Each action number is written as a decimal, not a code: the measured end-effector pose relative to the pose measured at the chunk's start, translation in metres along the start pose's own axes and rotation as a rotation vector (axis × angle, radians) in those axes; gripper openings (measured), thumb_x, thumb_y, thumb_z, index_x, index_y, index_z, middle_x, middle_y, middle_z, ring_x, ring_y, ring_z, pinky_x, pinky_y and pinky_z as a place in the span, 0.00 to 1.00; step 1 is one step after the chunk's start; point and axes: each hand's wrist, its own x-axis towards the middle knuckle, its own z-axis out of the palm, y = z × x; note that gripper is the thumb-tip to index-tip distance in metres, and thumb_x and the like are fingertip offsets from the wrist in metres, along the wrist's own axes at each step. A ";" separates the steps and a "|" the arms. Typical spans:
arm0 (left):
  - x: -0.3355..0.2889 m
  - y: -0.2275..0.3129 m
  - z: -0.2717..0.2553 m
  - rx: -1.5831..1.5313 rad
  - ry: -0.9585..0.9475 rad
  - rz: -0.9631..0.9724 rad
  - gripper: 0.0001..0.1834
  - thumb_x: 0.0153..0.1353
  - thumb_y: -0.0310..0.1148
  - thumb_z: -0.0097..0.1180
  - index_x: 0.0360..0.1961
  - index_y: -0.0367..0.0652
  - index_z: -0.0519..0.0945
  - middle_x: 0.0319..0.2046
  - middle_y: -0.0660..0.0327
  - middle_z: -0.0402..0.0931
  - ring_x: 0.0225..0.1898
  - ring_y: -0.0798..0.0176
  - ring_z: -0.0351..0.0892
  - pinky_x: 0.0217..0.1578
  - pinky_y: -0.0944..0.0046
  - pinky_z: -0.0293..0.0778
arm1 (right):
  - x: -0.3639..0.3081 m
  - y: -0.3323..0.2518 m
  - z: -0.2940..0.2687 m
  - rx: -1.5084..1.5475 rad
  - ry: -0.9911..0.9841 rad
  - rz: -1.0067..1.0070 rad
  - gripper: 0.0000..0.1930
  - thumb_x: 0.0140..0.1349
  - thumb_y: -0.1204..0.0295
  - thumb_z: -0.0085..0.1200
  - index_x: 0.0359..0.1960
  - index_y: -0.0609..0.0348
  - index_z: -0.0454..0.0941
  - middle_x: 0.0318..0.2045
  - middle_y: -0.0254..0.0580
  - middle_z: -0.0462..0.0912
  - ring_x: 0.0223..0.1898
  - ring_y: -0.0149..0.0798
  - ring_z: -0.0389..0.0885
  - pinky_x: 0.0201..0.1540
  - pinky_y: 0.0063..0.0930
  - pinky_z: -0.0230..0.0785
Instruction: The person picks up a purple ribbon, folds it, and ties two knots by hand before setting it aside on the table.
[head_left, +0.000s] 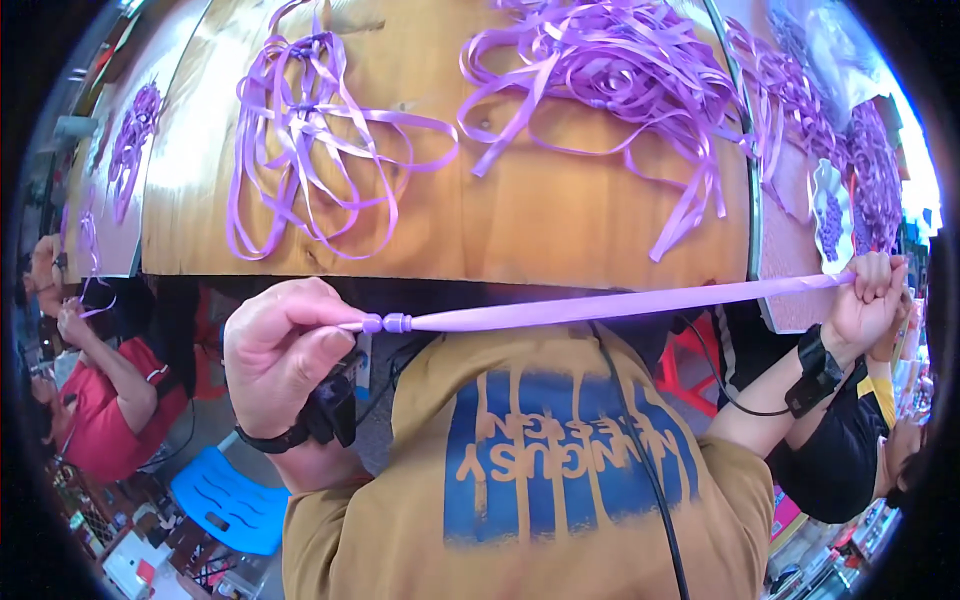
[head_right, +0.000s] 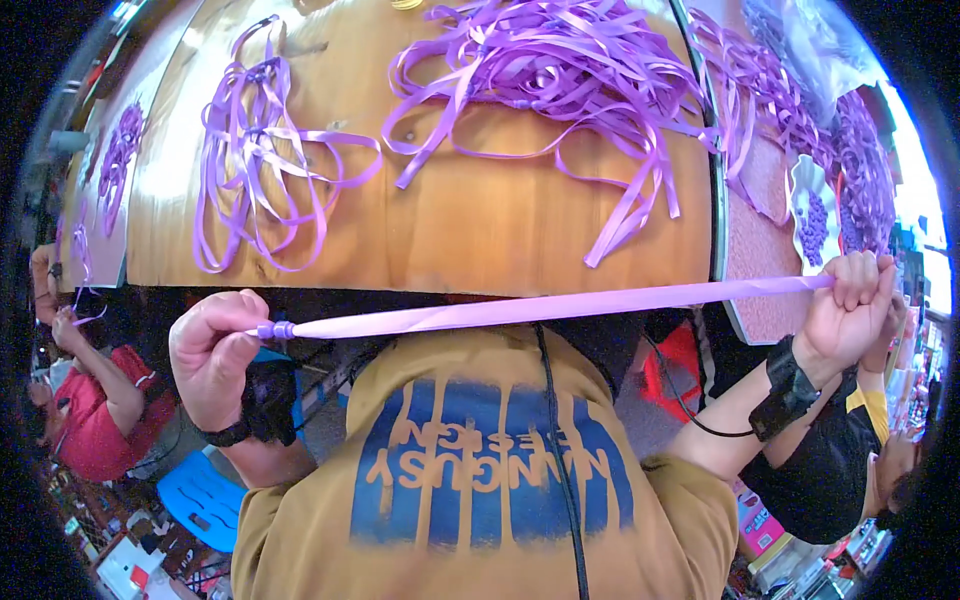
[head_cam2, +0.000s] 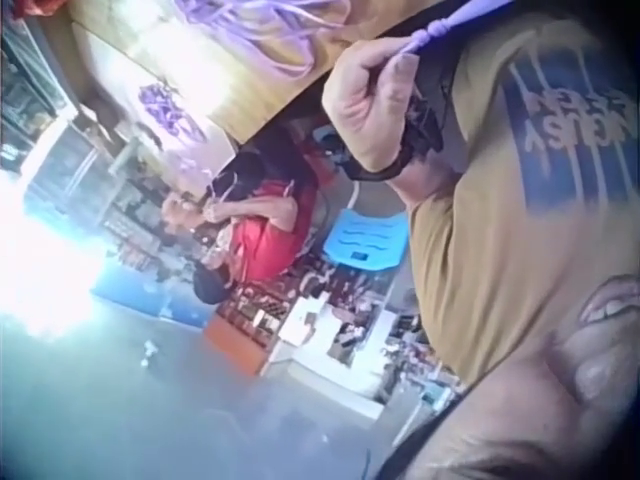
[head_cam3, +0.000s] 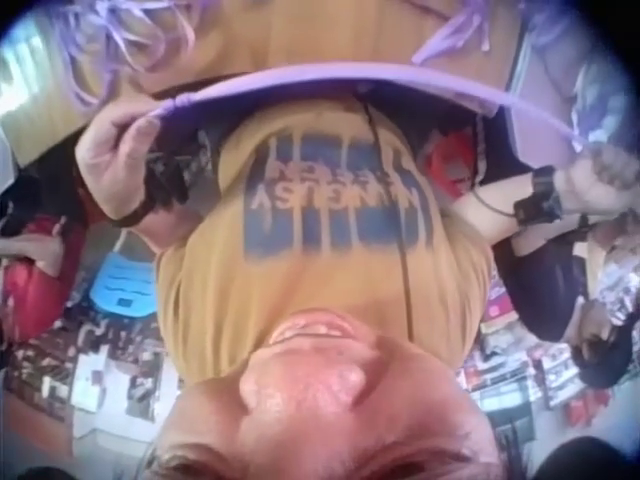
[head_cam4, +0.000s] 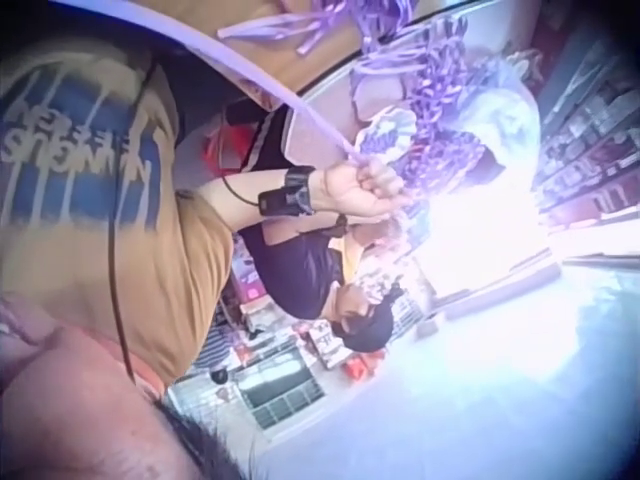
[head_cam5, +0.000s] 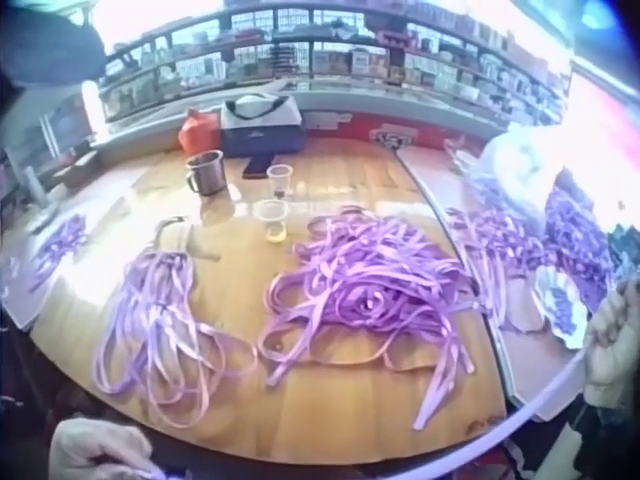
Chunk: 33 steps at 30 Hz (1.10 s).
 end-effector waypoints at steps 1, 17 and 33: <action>0.000 -0.003 0.000 -0.064 -0.018 0.043 0.09 0.48 0.28 0.59 0.26 0.31 0.77 0.20 0.60 0.73 0.21 0.70 0.68 0.22 0.71 0.61 | 0.000 0.001 -0.001 -0.220 0.043 -0.053 0.07 0.63 0.74 0.41 0.29 0.63 0.67 0.15 0.29 0.55 0.15 0.23 0.51 0.22 0.19 0.47; 0.022 0.010 0.060 -0.154 -0.251 -0.017 0.04 0.51 0.26 0.58 0.28 0.35 0.78 0.20 0.62 0.74 0.21 0.72 0.70 0.22 0.74 0.64 | -0.061 0.188 0.162 -0.887 -0.803 0.536 0.10 0.61 0.71 0.47 0.40 0.64 0.72 0.32 0.43 0.75 0.34 0.38 0.74 0.37 0.25 0.66; 0.030 0.016 0.048 -0.027 -0.056 -0.041 0.05 0.54 0.25 0.56 0.29 0.33 0.77 0.22 0.66 0.73 0.22 0.78 0.64 0.22 0.77 0.59 | -0.049 0.168 0.137 -1.831 -0.757 -0.152 0.21 0.53 0.72 0.50 0.50 0.63 0.68 0.49 0.50 0.69 0.53 0.50 0.63 0.57 0.40 0.51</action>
